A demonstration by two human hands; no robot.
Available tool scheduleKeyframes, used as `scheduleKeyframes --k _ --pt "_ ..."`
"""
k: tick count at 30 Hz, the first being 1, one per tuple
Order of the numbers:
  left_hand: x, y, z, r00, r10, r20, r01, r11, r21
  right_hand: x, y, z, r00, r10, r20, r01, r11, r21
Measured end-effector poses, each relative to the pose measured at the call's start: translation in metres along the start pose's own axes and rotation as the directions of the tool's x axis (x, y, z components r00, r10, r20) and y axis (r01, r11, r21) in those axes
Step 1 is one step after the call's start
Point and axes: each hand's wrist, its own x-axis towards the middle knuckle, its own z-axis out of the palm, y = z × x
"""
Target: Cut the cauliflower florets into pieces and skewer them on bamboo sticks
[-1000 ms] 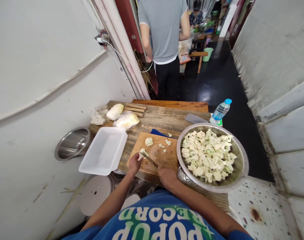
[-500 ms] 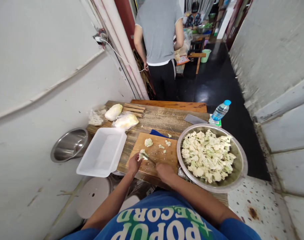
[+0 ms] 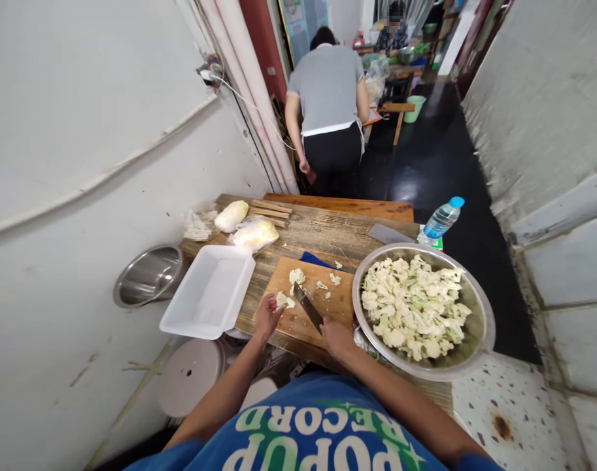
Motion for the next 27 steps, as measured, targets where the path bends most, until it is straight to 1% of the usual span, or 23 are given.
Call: scheduleKeyframes --k 2,5,7,9,11,12,14,16,18,20,24,27 --pt "0.002 0.009 -0.002 1.000 0.008 -0.001 -0.008 0.999 0.037 -0.007 -0.001 0.002 1.000 0.001 -0.001 -0.001 1.000 -0.014" --pt "0.006 0.020 -0.008 0.999 0.036 0.000 -0.036 0.986 0.162 -0.013 -0.003 0.003 1.000 0.001 -0.002 -0.001 1.000 -0.024" --pt "0.007 0.024 -0.010 1.000 0.010 0.021 -0.015 0.970 0.244 -0.014 -0.004 0.005 1.000 -0.004 0.001 0.004 1.000 -0.022" --pt "0.006 0.027 -0.009 0.998 -0.042 0.043 0.028 0.953 0.302 -0.013 -0.006 0.007 1.000 -0.010 0.006 0.010 1.000 -0.017" --pt "0.004 0.028 -0.008 0.995 -0.082 0.065 0.058 0.951 0.305 -0.012 -0.008 0.010 1.000 -0.022 0.007 0.022 1.000 -0.005" --pt "0.003 0.028 -0.008 0.993 -0.082 0.089 0.053 0.956 0.289 -0.011 -0.009 0.011 1.000 -0.029 0.005 0.029 1.000 0.003" --pt "0.000 0.026 -0.010 0.988 -0.051 0.145 0.013 0.967 0.254 -0.011 -0.010 0.012 0.999 -0.040 0.006 0.040 0.999 0.015" --pt "-0.003 0.024 -0.013 0.984 -0.008 0.178 -0.037 0.969 0.246 -0.012 -0.011 0.011 0.999 -0.043 0.015 0.042 0.999 0.015" --pt "-0.005 0.022 -0.014 0.983 0.008 0.185 -0.057 0.963 0.262 -0.014 -0.011 0.010 0.999 -0.050 0.019 0.050 0.999 0.016" --pt "-0.007 0.020 -0.013 0.981 0.000 0.192 -0.053 0.961 0.270 -0.016 -0.010 0.010 0.998 -0.053 0.024 0.052 0.998 0.017" --pt "-0.009 0.016 -0.005 0.985 -0.062 0.163 0.008 0.950 0.312 -0.020 -0.007 0.012 0.998 -0.054 0.041 0.054 0.999 0.000" --pt "-0.009 0.014 -0.001 0.987 -0.064 0.148 0.011 0.942 0.334 -0.021 -0.007 0.013 0.997 -0.069 0.042 0.069 0.997 -0.017"
